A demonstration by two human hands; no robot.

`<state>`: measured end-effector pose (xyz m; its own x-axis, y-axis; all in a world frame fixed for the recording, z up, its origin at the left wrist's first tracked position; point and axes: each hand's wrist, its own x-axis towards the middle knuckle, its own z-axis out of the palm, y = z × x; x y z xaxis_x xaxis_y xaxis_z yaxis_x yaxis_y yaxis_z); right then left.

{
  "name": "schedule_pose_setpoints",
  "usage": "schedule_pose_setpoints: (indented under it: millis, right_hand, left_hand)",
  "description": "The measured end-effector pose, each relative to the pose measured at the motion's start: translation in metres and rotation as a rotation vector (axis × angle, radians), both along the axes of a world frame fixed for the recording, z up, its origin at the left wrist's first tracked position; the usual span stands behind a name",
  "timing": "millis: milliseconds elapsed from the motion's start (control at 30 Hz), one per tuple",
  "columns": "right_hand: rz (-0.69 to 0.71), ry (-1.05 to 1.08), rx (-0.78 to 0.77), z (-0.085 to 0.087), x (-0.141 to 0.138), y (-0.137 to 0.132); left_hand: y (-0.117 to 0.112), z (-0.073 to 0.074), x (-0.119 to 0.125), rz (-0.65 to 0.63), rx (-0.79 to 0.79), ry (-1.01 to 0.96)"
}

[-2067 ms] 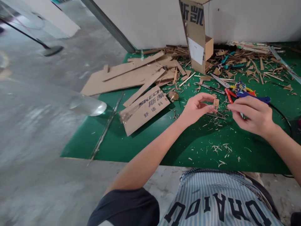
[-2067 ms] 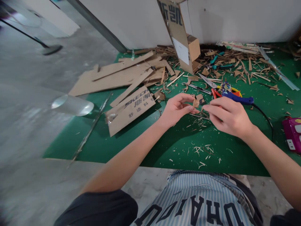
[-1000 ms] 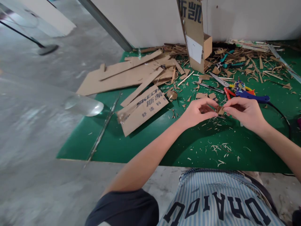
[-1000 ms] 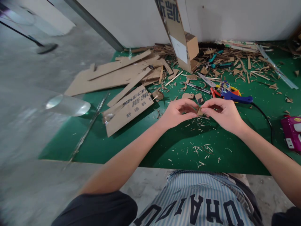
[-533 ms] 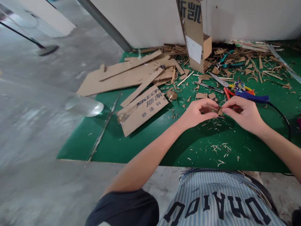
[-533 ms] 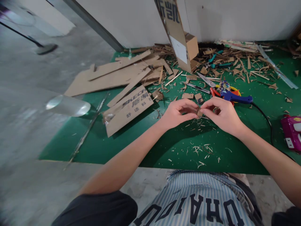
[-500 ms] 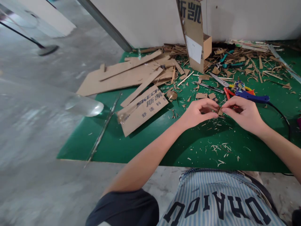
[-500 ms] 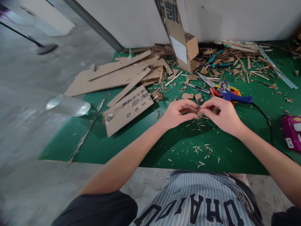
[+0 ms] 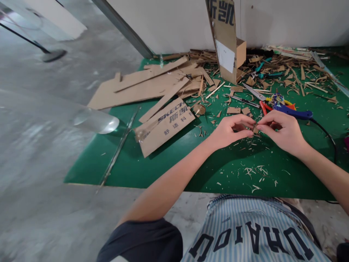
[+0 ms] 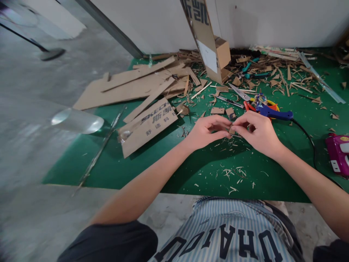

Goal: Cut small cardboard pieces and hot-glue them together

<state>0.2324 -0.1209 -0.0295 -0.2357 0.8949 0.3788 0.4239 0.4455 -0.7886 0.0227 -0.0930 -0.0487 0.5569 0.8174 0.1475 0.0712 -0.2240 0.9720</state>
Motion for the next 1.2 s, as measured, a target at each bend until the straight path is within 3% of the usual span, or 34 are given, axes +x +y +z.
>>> schedule_pose_setpoints:
  millis: [833,1067,1200]
  right_hand:
    - [-0.079,-0.020,0.009,-0.0074,0.0029,0.0005]
    - [-0.015,0.032,-0.032,-0.0063,0.0002,-0.0006]
    - [0.003,0.015,0.039,-0.0083,0.0006,-0.0005]
  left_hand:
    - [-0.0008,-0.0055,0.0014,0.049,0.011,-0.030]
    - [-0.0030,-0.0076,0.0036,0.076,0.054,-0.029]
    - [-0.0058,-0.0073,0.0049,0.096,0.135,-0.021]
